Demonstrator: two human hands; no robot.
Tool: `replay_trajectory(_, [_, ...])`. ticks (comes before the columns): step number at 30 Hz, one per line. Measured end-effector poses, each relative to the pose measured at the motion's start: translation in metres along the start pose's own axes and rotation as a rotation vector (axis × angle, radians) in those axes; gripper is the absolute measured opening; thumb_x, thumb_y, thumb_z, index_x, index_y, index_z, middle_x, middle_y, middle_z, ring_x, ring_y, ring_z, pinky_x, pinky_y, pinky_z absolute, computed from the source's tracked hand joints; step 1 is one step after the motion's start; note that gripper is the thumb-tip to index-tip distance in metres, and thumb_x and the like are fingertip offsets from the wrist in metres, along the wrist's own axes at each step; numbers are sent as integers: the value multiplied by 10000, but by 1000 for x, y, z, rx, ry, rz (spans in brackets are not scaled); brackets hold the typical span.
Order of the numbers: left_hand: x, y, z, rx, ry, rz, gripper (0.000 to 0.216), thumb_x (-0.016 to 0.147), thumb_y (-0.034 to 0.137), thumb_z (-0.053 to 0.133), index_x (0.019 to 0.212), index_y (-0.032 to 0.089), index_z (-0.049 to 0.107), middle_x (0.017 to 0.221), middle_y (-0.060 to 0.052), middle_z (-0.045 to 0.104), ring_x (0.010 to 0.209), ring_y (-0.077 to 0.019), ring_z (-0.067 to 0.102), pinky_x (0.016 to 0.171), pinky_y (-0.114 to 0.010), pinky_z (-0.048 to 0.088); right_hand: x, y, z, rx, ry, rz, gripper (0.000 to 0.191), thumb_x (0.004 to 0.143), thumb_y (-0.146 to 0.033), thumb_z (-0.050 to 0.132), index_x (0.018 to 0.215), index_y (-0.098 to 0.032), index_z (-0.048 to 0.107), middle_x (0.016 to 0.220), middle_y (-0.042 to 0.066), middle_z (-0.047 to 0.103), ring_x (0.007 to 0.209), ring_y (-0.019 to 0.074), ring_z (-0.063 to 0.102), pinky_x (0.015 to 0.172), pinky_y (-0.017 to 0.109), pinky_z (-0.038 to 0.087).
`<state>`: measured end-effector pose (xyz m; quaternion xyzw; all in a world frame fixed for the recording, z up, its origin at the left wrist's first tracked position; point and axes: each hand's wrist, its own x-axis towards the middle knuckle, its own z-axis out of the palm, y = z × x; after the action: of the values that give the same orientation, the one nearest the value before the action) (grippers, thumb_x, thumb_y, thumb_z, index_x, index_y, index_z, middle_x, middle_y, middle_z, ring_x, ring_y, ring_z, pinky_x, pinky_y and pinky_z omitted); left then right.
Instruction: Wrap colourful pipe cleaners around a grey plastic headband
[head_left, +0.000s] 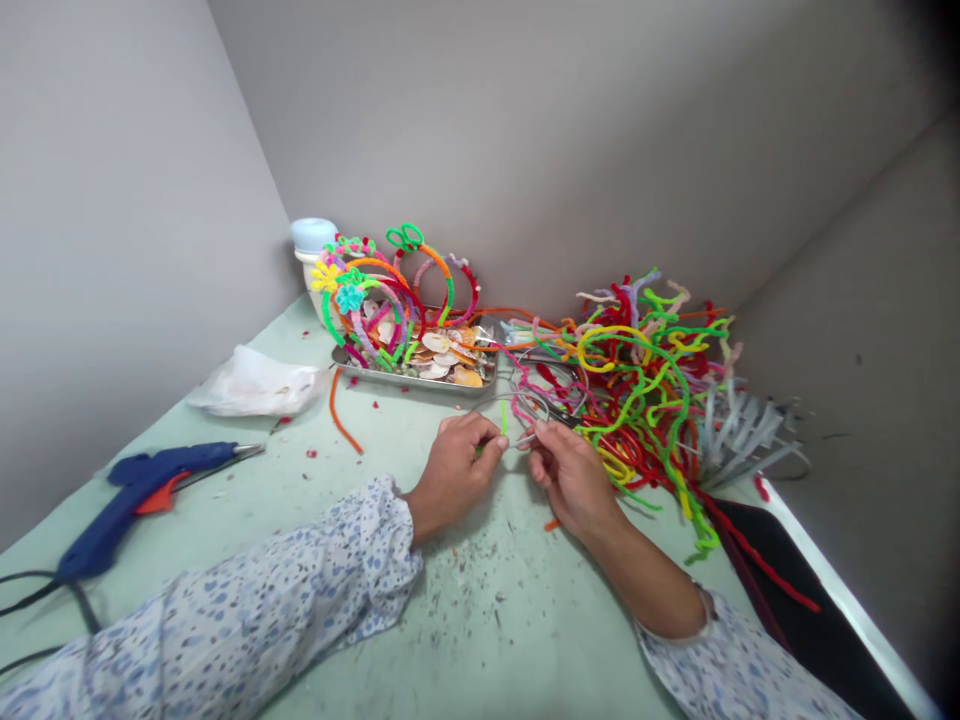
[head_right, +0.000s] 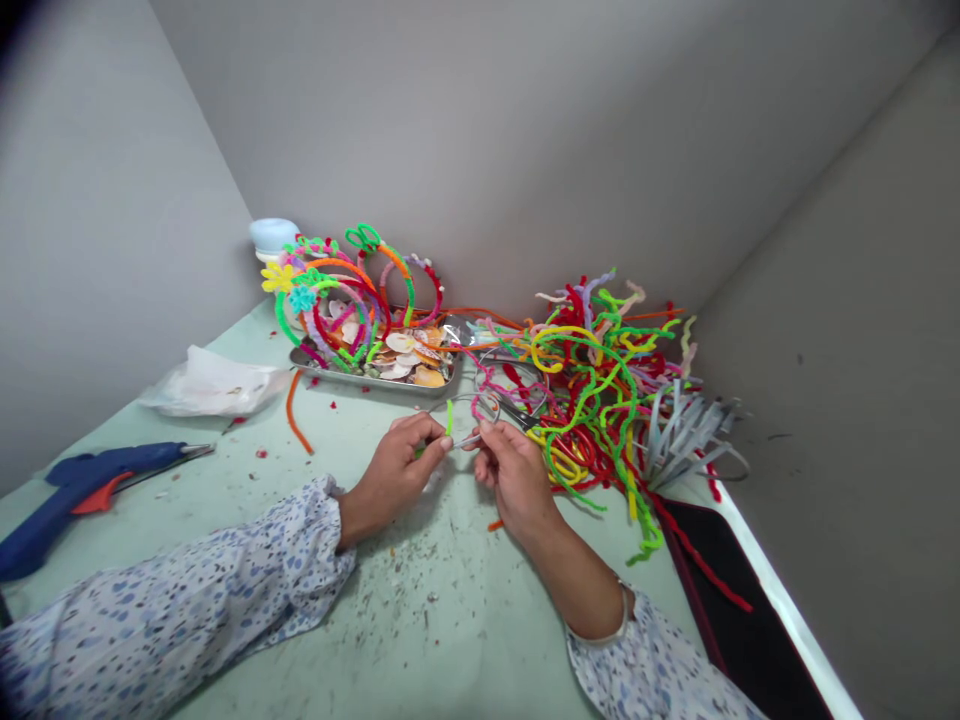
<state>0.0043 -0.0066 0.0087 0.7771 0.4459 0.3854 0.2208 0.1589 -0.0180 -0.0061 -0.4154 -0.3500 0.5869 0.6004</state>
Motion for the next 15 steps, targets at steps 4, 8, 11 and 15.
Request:
replay_trajectory(4, [1,-1,0,12,-7,-14,191,882,266,484,730,183,566,720,2,577,751,-159,538,774,-318,404,1,1,0,-4,14,-3,256,738,-395,707,687,-171,595,592,-21,614,380,32,438,338,158,266])
replay_trajectory(8, [1,-2,0,7,-10,2,175,883,296,499,775,187,584,774,-3,617,794,-163,561,839,-337,395,1,1,0,6,54,-3,256,733,-402,709,687,-174,602,596,-29,617,377,31,443,331,158,268])
replay_trajectory(11, [0,-2,1,13,5,26,136,851,309,560,795,188,583,804,-7,629,823,-169,568,893,-355,377,1,0,1,31,65,-2,255,722,-390,723,673,-175,594,584,-41,606,375,27,451,328,150,265])
replay_trajectory(15, [-1,-2,1,20,13,18,143,850,282,564,750,179,566,760,2,608,790,-158,555,882,-348,374,1,-1,2,23,44,5,242,737,-374,715,683,-167,603,592,-35,609,381,26,452,332,144,274])
